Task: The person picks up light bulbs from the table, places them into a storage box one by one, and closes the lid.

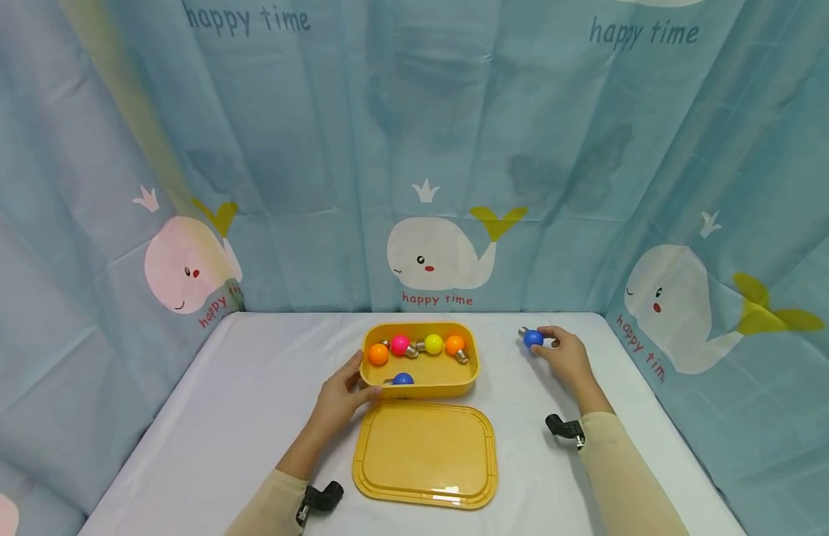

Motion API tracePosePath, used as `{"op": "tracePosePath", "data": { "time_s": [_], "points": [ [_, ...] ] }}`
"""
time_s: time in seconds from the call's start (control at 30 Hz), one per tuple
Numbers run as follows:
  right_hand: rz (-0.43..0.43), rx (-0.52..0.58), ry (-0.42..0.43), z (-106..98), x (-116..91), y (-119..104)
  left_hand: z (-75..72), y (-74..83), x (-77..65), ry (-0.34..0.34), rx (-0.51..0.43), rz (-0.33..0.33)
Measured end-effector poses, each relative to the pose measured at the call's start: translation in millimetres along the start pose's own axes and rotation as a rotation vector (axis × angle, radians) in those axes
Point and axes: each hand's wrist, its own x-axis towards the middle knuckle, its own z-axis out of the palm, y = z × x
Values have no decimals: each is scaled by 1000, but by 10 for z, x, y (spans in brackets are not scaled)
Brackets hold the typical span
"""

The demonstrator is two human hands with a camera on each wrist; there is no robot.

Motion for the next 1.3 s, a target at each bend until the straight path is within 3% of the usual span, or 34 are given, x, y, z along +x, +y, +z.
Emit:
{"op": "tracePosePath", "data": {
  "time_s": [0.27, 0.57, 1.3],
  "points": [
    [-105, 1, 26, -20, -14, -190, 7, 11, 2, 1, -1, -10],
    [-148, 7, -5, -1, -27, -464, 11, 14, 0, 1, 7, -12],
    [-246, -11, -229, 227, -46, -1229, 12, 10, 3, 8, -1, 6]
  ]
}}
